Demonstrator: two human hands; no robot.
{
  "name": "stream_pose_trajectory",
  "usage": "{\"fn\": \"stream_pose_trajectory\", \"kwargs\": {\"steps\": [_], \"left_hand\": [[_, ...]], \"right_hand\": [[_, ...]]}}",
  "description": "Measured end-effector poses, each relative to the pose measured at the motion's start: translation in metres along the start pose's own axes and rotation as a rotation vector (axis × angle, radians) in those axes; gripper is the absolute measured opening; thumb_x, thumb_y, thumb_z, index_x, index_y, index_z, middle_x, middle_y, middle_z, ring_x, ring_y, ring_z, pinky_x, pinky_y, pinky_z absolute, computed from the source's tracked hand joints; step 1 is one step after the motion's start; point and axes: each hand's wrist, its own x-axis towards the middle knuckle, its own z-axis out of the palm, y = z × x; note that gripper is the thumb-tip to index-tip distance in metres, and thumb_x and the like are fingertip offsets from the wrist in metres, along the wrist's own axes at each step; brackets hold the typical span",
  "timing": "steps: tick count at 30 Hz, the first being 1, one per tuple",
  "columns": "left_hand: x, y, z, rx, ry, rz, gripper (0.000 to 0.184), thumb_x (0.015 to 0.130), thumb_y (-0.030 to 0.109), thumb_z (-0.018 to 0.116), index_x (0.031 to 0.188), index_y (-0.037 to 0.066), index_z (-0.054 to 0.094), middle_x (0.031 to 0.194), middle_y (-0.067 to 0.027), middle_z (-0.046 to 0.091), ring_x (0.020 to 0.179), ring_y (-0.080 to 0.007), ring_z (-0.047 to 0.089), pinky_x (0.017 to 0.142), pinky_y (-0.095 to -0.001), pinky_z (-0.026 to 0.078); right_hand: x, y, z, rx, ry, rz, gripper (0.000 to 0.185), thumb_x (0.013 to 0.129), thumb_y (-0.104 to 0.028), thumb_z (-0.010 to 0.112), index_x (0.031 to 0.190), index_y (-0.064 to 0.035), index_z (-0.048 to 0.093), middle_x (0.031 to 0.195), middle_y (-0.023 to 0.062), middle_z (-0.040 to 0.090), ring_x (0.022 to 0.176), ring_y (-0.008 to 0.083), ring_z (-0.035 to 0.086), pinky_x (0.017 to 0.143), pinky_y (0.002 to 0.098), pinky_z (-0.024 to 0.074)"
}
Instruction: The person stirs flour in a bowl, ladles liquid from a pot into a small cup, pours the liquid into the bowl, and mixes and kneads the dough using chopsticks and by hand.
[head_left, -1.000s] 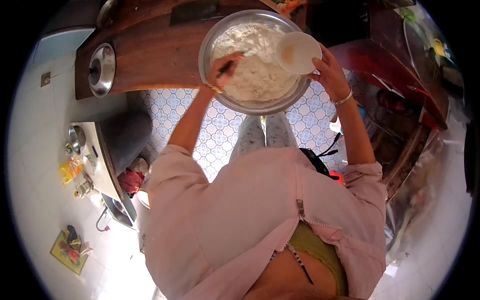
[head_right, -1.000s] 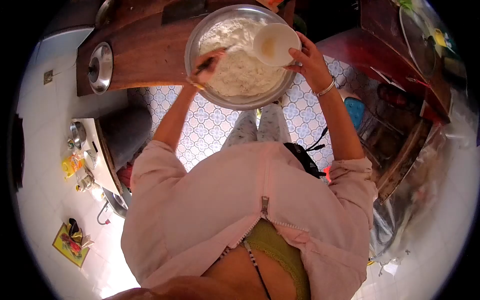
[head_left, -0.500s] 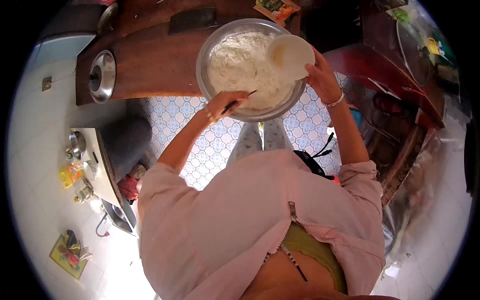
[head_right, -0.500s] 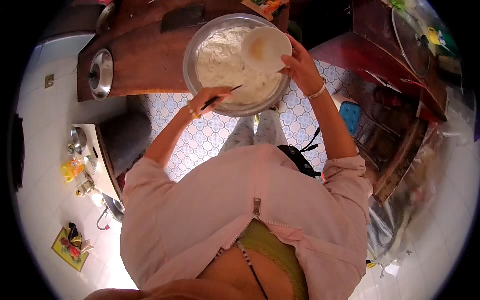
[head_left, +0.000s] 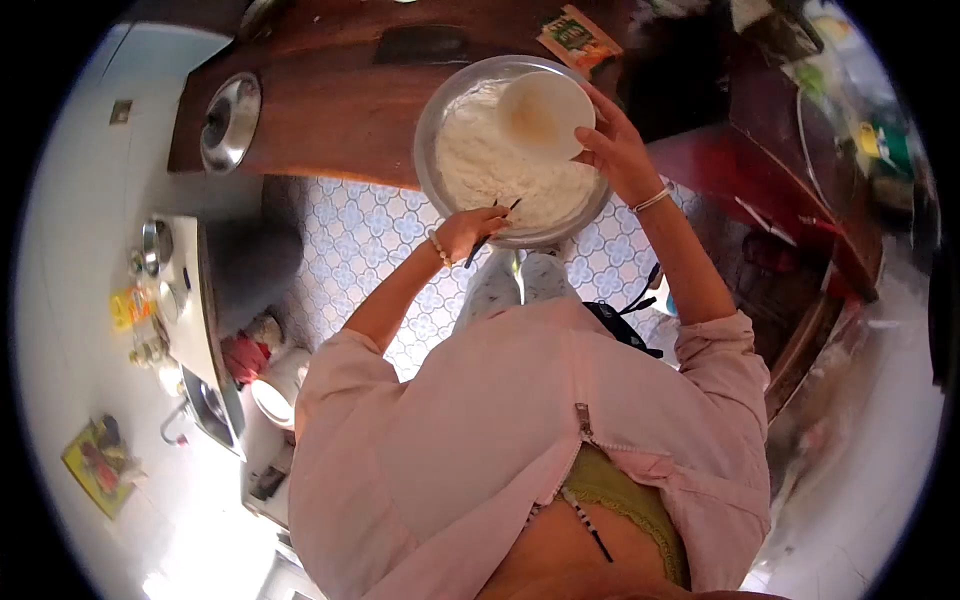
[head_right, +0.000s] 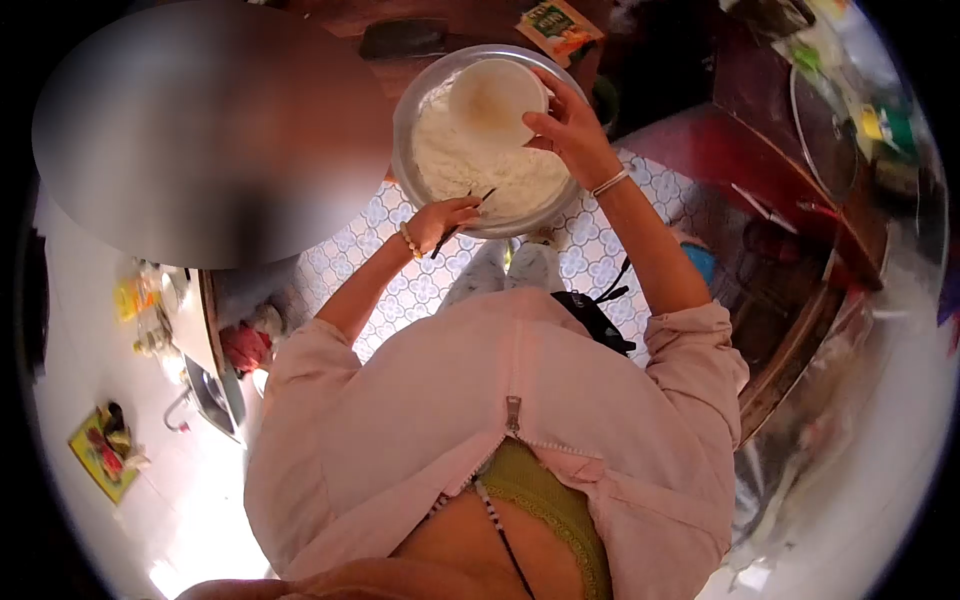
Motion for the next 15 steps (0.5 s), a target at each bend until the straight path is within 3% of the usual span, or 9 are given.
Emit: {"fn": "stream_pose_trajectory", "kwargs": {"steps": [1,2,4,5,7,10,12,15], "left_hand": [[0.001,-0.002,0.007,0.236,0.042,0.132,0.033,0.082,0.021,0.06,0.108,0.001,0.057,0.105,-0.0118,0.059,0.095,-0.0232,0.057,0.082,-0.0307,0.046],[0.0,-0.003,0.015,0.241,0.077,0.092,0.033,0.082,0.021,0.06,0.108,0.001,0.057,0.105,-0.0118,0.059,0.095,-0.0232,0.057,0.082,-0.0307,0.046],[0.009,0.003,0.023,0.218,-0.07,0.151,0.036,0.077,0.025,0.064,0.105,0.002,0.058,0.114,-0.0146,0.055,0.108,-0.0311,0.05,0.093,-0.0384,0.04],[0.009,0.008,0.025,0.254,0.009,0.208,0.041,0.076,0.027,0.065,0.108,0.003,0.057,0.116,-0.015,0.054,0.111,-0.0325,0.047,0.096,-0.042,0.037],[0.031,0.014,0.04,0.302,0.104,0.221,0.056,0.071,0.033,0.067,0.117,0.005,0.051,0.126,-0.0148,0.046,0.119,-0.0338,0.04,0.102,-0.0471,0.028],[0.068,0.053,0.037,0.525,-0.012,-0.093,0.051,0.087,0.022,0.04,0.137,0.017,0.027,0.138,-0.011,0.034,0.13,-0.0302,0.026,0.103,-0.0484,0.025],[0.082,0.07,0.038,0.609,0.005,-0.18,0.052,0.086,0.02,0.042,0.136,0.016,0.027,0.138,-0.0106,0.031,0.131,-0.0309,0.024,0.101,-0.0489,0.028],[0.05,0.083,0.034,0.782,0.108,-0.339,0.057,0.079,0.015,0.055,0.132,0.013,0.033,0.138,-0.0121,0.03,0.13,-0.0307,0.025,0.1,-0.049,0.031]], "right_hand": [[-0.002,-0.002,0.001,0.019,0.005,0.025,0.062,0.079,-0.011,0.062,0.134,-0.0104,0.033,0.113,0.007,0.05,0.098,0.0153,0.053,0.076,0.0303,0.0509],[-0.004,-0.003,0.002,0.039,0.001,0.057,0.061,0.08,-0.01,0.061,0.134,-0.0102,0.033,0.113,0.0064,0.05,0.097,0.0152,0.053,0.075,0.0303,0.0508],[-0.008,0.004,-0.008,0.011,0.001,0.134,0.06,0.08,-0.011,0.06,0.134,-0.0104,0.033,0.114,0.0056,0.05,0.096,0.015,0.053,0.074,0.0307,0.0508],[-0.013,0.005,-0.012,0.034,-0.045,0.145,0.059,0.082,-0.01,0.058,0.135,-0.0099,0.032,0.114,0.0054,0.049,0.095,0.0143,0.052,0.074,0.0319,0.051],[-0.01,0.004,-0.043,0.118,-0.121,0.142,0.057,0.084,-0.009,0.052,0.135,-0.0085,0.027,0.119,0.0095,0.047,0.104,0.0215,0.052,0.078,0.0352,0.0513],[-0.008,-0.01,-0.067,0.126,-0.252,0.123,0.051,0.087,-0.011,0.05,0.133,-0.0072,0.028,0.126,0.0124,0.043,0.111,0.0259,0.049,0.081,0.0411,0.0498],[0.0,-0.019,-0.087,0.194,-0.337,0.167,0.051,0.087,-0.011,0.052,0.132,-0.0069,0.029,0.127,0.012,0.042,0.114,0.026,0.046,0.085,0.0429,0.0488],[-0.002,-0.017,-0.061,0.18,-0.389,0.19,0.051,0.086,-0.012,0.052,0.132,-0.0069,0.029,0.128,0.0122,0.041,0.115,0.0259,0.045,0.087,0.044,0.0476]]}}
